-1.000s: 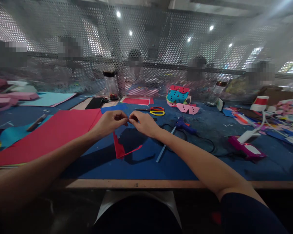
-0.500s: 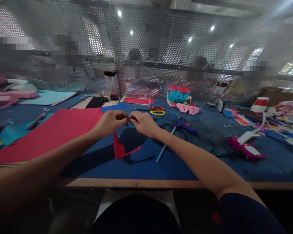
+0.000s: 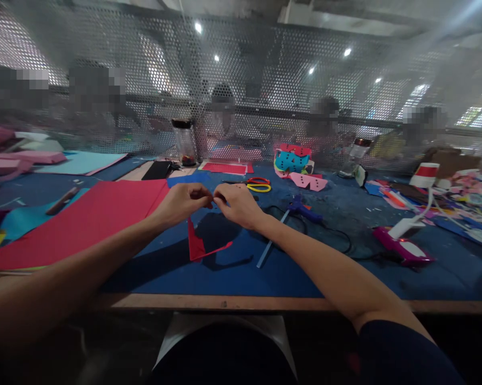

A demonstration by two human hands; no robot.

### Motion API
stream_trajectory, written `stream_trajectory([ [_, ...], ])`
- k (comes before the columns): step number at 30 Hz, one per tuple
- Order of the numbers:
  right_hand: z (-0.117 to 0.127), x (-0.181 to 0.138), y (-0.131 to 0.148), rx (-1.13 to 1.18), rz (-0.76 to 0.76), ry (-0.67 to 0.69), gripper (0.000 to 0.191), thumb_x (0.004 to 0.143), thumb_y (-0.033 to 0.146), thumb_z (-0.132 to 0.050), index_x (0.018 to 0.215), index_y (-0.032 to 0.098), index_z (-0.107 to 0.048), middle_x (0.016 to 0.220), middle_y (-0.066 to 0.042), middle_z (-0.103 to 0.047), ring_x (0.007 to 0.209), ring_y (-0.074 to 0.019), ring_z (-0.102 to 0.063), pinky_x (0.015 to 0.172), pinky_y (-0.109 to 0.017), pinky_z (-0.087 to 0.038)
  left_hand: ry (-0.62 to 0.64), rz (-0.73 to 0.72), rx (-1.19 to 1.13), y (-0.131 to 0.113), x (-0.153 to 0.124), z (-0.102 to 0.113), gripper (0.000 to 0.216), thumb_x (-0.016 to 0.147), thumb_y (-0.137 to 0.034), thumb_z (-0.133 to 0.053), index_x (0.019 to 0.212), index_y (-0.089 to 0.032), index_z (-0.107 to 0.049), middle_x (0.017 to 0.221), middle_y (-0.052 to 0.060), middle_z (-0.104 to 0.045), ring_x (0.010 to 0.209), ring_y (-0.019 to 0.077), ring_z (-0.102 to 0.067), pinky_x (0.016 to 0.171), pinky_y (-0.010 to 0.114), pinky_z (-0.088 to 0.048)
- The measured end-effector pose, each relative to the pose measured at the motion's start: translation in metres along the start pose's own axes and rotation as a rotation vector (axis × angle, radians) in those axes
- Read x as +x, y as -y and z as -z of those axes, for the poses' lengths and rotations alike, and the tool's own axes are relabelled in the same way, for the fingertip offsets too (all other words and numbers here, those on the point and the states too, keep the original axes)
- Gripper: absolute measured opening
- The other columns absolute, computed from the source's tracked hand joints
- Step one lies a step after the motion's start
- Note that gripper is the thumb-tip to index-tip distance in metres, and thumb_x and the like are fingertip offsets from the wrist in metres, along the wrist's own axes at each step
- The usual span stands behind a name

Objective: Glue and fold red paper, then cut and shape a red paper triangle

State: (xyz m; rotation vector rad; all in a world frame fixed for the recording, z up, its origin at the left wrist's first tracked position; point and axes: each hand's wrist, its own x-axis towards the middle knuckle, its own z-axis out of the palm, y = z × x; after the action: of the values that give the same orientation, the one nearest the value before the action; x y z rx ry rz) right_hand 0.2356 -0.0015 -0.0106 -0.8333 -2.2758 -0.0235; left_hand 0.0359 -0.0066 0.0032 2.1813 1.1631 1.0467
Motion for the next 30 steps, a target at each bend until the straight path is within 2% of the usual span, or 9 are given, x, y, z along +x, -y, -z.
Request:
stream_trajectory([
  [3,0.001,-0.001,0.002,-0.044,0.015,-0.006,0.011,0.098,0.022,-0.053,0.096,0.018,-0.062,0.095,-0.005,-0.07,0.091,-0.021,-0.06,0.087,-0.034,-0.035,-0.018,0.008,-0.003,-0.001,-0.001,0.001,0.015,0.083,-0.027,-0.062,0.082,-0.018,-0.074,0.075,0.003,-0.076,0.072,0.0186,-0.072,0.065,0.025,-0.053],
  [11,0.003,0.0,-0.002,0.005,-0.018,0.011,0.009,0.097,0.023,-0.055,0.094,0.019,-0.062,0.093,-0.004,-0.07,0.085,-0.0197,-0.061,0.083,-0.032,-0.037,0.024,-0.012,-0.084,0.002,-0.001,0.001,0.015,0.084,-0.027,-0.063,0.087,-0.017,-0.074,0.082,0.005,-0.078,0.078,0.0192,-0.074,0.073,0.028,-0.057],
  [18,0.001,0.0,-0.001,-0.029,-0.01,0.004,0.012,0.1,0.022,-0.051,0.094,0.019,-0.061,0.094,-0.005,-0.071,0.091,-0.0216,-0.061,0.09,-0.036,-0.035,0.02,0.01,-0.112,0.004,0.0,0.001,0.015,0.081,-0.024,-0.062,0.086,-0.017,-0.075,0.079,0.005,-0.078,0.076,0.019,-0.074,0.072,0.028,-0.057],
  [25,0.0,0.001,-0.009,0.1,-0.029,0.015,0.011,0.099,0.024,-0.054,0.096,0.018,-0.064,0.086,-0.003,-0.069,0.079,-0.0178,-0.06,0.076,-0.028,-0.039,0.025,0.04,-0.166,0.006,0.002,0.001,0.016,0.081,-0.025,-0.062,0.087,-0.016,-0.074,0.078,0.005,-0.078,0.073,0.0177,-0.073,0.067,0.027,-0.056],
  [30,-0.001,0.001,-0.01,0.048,-0.018,0.005,0.014,0.1,0.025,-0.053,0.094,0.018,-0.063,0.085,-0.003,-0.068,0.079,-0.0183,-0.06,0.077,-0.03,-0.038,0.043,0.048,-0.176,0.004,0.002,0.0,0.016,0.082,-0.025,-0.062,0.088,-0.016,-0.074,0.081,0.005,-0.078,0.075,0.018,-0.073,0.067,0.027,-0.057],
])
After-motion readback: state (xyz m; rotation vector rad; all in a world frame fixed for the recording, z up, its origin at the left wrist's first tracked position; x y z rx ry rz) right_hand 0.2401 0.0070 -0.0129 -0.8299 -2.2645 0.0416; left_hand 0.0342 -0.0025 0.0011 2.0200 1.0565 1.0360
